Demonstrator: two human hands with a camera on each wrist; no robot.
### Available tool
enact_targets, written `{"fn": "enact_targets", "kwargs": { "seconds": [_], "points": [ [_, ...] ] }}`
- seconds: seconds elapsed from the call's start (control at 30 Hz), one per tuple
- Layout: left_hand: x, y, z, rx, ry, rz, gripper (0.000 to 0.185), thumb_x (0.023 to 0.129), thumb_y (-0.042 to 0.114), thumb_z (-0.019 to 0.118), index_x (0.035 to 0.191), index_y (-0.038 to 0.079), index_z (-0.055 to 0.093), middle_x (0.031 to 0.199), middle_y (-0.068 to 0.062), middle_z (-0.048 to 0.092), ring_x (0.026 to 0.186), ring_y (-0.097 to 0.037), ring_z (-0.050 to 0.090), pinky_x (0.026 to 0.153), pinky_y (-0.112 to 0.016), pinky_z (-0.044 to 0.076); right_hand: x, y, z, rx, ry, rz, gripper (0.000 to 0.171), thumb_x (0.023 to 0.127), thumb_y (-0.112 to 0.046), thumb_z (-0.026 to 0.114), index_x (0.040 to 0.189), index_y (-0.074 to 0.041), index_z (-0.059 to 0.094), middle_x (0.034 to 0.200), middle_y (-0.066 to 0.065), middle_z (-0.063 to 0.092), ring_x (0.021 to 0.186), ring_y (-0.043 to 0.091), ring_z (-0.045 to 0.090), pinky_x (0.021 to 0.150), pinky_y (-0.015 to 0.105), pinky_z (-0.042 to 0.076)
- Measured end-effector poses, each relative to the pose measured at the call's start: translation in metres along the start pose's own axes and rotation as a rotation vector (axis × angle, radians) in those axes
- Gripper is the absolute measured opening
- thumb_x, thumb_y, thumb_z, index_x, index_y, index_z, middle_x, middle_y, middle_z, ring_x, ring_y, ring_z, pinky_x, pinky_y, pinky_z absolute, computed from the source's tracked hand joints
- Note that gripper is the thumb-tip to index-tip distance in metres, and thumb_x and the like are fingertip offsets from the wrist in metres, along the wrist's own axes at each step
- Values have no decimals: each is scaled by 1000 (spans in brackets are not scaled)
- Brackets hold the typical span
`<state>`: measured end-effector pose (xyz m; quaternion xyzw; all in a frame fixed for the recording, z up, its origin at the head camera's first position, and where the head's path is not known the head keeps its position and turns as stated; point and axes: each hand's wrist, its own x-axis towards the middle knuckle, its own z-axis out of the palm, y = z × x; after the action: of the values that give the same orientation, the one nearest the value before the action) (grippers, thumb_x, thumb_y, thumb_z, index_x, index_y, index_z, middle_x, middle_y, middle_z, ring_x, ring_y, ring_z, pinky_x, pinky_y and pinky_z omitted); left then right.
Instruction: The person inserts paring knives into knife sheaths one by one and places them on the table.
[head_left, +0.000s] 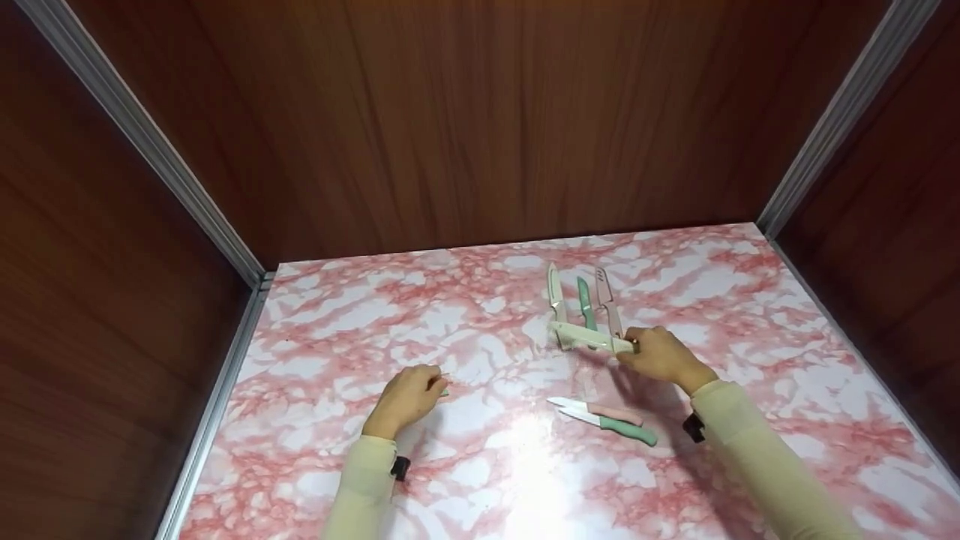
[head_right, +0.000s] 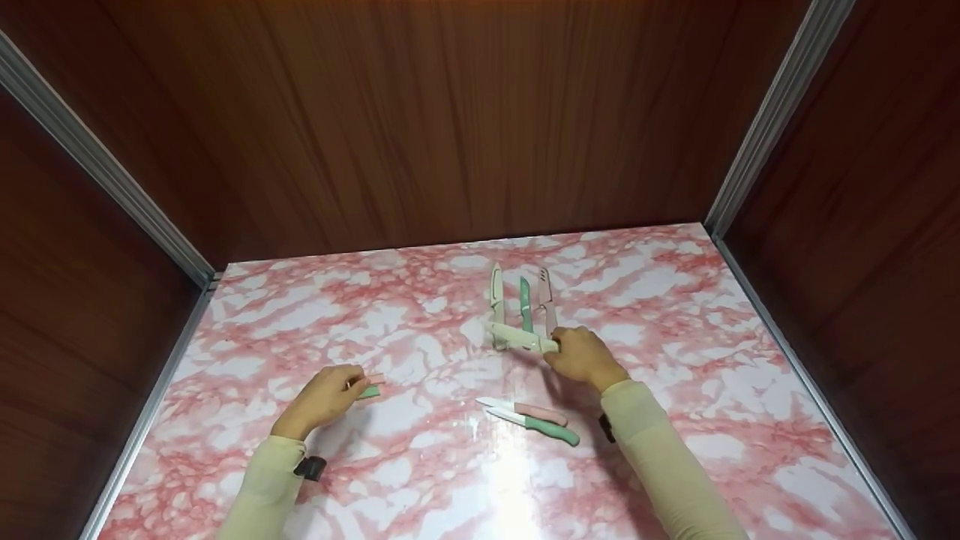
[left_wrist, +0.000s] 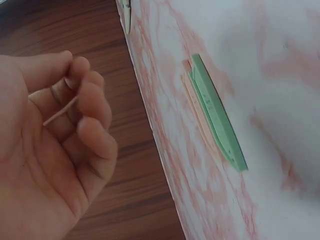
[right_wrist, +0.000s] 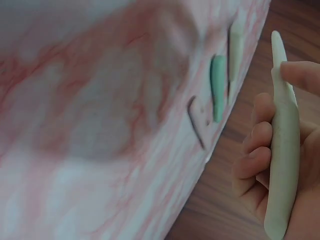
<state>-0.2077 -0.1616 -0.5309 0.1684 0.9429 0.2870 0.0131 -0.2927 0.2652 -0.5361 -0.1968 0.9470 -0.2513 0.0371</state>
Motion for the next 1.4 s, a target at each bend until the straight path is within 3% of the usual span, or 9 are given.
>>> {"fn": "enact_targets", "kwargs": {
  "seconds": [0.13,0.33,0.57,0.73,0.93,1.1,1.23,1.4],
  "points": [
    [0,-5,1,37,0,7,27,99,26,50,75,15,56,71,4,47,60,-11,42,57,-29,37,0,7,0,19,3,31,19,84,-15,65,93,1,62,61,1,58,46,12,49,44,29,40],
    [-1,-7,4,10,-30,-11,26,99,22,50,81,8,62,73,3,48,61,-12,43,57,-29,37,3,15,0,76,50,95,16,85,-11,65,93,2,60,71,7,61,52,15,56,48,31,45],
    [-1,-8,7,3,-47,-40,26,97,19,51,72,15,56,69,3,46,59,-12,40,57,-29,35,8,29,3,4,184,97,15,85,-12,62,89,3,61,76,11,58,63,23,52,58,40,44],
    [-1,-7,9,-10,-39,-25,27,97,18,52,70,16,52,67,3,44,58,-11,39,56,-28,34,12,37,4,6,237,178,21,88,-14,58,96,6,62,82,18,61,69,30,56,65,49,45],
    [-1,-10,11,5,-36,0,26,97,17,53,71,15,51,65,3,42,57,-11,38,56,-28,34,21,46,5,63,235,338,32,93,-20,51,100,11,59,87,25,60,75,37,57,71,52,46],
    [-2,-11,12,1,-47,-16,27,97,18,52,70,16,50,62,4,40,53,-9,36,53,-26,32,31,50,9,89,224,466,36,92,-21,47,103,13,53,93,30,57,80,41,56,72,53,45],
    [-4,-12,13,-13,-48,-31,30,98,19,51,68,16,47,60,4,37,51,-9,33,51,-26,30,37,51,13,97,209,496,39,93,-21,44,108,15,46,99,35,54,88,47,56,76,54,45],
    [-4,-12,14,-20,-46,-36,30,97,18,53,68,15,46,60,5,36,51,-8,32,51,-25,29,43,50,13,64,199,516,38,93,-24,45,102,13,50,96,35,57,89,49,57,73,55,45]
  ]
}}
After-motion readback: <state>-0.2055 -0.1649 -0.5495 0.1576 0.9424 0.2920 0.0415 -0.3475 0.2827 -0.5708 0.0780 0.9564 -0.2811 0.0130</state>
